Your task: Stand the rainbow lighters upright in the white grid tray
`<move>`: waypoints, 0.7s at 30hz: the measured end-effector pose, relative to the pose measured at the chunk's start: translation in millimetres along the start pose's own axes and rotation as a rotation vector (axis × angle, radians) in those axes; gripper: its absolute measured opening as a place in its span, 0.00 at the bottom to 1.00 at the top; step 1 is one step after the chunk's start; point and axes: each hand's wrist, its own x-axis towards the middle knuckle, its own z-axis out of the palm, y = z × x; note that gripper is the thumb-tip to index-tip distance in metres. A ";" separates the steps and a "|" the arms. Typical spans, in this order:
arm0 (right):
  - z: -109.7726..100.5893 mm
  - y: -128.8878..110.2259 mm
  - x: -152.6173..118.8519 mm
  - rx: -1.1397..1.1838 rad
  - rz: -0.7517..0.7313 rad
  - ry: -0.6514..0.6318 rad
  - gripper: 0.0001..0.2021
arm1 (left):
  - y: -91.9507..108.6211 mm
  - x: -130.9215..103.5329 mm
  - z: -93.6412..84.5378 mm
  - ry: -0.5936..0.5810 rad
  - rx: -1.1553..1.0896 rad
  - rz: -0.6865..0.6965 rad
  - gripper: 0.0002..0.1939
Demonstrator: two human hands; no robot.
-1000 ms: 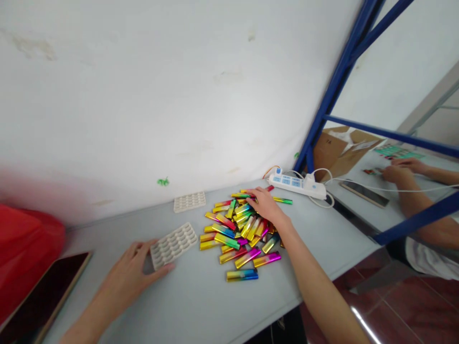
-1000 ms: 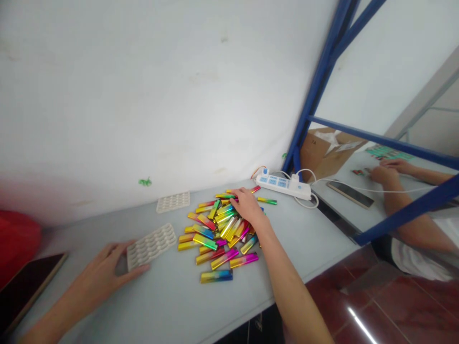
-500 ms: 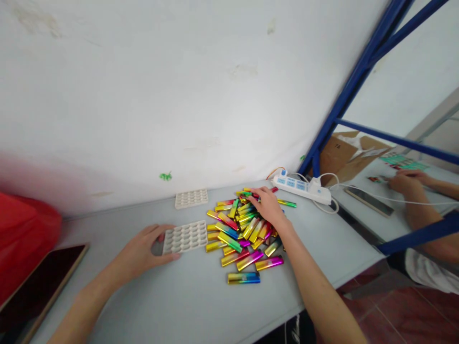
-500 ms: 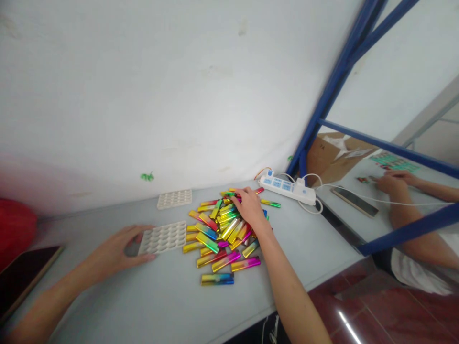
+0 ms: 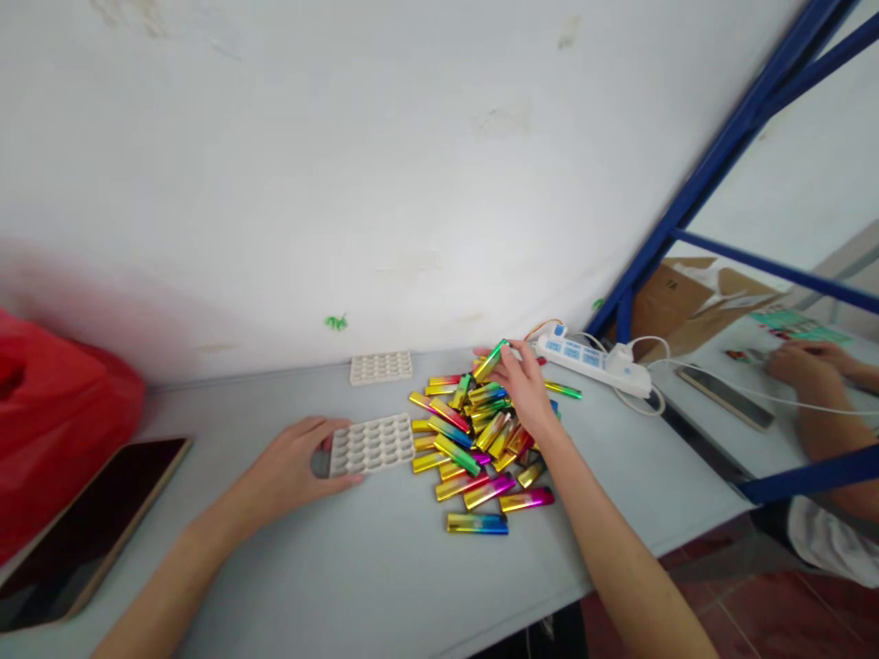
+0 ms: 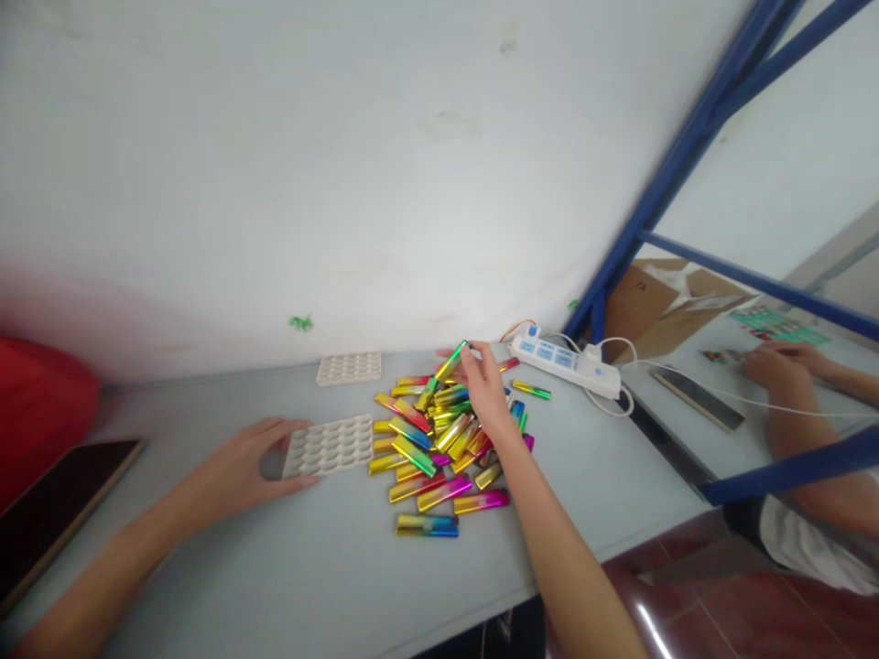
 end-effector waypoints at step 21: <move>138.1 12.0 -49.9 -0.248 0.368 -0.427 0.37 | 7.7 -10.0 8.1 0.071 0.022 0.001 0.35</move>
